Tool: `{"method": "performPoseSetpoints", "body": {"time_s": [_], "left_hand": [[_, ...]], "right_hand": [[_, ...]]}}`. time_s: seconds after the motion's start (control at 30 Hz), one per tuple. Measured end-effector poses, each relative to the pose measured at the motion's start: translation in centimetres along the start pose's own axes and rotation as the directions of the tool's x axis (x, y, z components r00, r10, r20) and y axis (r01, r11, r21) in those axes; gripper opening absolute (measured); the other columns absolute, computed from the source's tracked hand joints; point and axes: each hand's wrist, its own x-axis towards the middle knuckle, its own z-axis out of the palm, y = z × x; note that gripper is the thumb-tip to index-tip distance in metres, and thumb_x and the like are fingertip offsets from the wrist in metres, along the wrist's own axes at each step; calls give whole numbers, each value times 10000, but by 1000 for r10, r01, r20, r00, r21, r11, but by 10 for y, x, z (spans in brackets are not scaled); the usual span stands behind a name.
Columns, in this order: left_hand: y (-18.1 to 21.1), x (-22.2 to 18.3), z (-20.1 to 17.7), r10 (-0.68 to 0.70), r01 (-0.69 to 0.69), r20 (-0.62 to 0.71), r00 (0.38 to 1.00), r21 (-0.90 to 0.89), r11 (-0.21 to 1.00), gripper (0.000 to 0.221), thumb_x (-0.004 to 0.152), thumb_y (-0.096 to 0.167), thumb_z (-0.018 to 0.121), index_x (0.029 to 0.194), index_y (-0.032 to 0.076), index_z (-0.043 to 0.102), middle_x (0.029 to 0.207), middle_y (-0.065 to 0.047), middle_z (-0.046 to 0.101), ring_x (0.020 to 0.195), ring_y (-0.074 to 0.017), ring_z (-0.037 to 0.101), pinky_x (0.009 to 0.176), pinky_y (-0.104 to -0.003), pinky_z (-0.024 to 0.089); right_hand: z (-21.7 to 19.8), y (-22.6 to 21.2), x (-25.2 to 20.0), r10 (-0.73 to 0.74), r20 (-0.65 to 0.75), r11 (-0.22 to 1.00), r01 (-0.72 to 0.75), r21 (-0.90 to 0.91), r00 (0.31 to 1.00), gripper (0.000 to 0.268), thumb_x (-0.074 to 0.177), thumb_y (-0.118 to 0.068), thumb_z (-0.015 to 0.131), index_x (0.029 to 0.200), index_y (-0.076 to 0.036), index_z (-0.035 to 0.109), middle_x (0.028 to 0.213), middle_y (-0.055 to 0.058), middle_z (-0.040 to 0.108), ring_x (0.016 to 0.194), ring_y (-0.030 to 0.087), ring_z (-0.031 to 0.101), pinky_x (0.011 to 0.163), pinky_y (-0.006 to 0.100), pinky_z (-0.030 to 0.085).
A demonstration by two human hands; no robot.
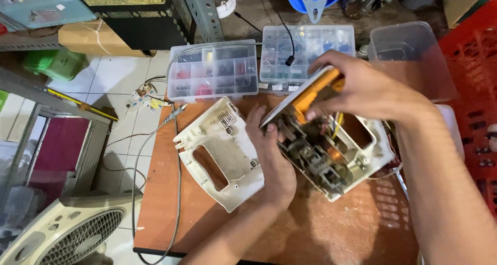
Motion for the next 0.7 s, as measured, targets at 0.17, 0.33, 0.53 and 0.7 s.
{"method": "performPoseSetpoints", "body": {"time_s": [0.17,0.33,0.53,0.7], "left_hand": [[9,4,1,546,-546,-6,838,-11,838,440,1076,333,391,1395,34,440,1487,-140,352,1530,-299,287,1338,-524,218],[39,32,-22,246,-294,330,911,103,950,389,980,339,500,1296,119,550,1117,-98,511,947,-212,504,606,-267,442],[74,60,-32,-267,-400,524,809,823,404,615,1002,350,455,1515,18,386,1464,-276,420,1316,-494,498,999,-640,470],[29,84,-26,-408,-451,600,688,794,407,741,1005,478,426,1555,3,281,1552,-280,380,1405,-476,426,1113,-615,393]], "right_hand": [[18,24,25,28,102,998,-22,-58,994,718,743,-245,856,1378,-151,535,1592,87,440,1497,284,426,1272,486,290],[35,46,29,-277,100,953,261,151,955,638,807,-207,737,1376,-23,515,1400,301,524,1396,495,442,1135,663,340],[33,53,41,-229,59,862,174,476,972,723,805,-134,388,1514,-6,337,1325,276,516,1340,437,414,1122,561,286],[32,69,36,-238,-1,825,203,528,971,650,828,10,366,1474,78,332,1411,340,477,1423,487,377,1172,601,252]]}}
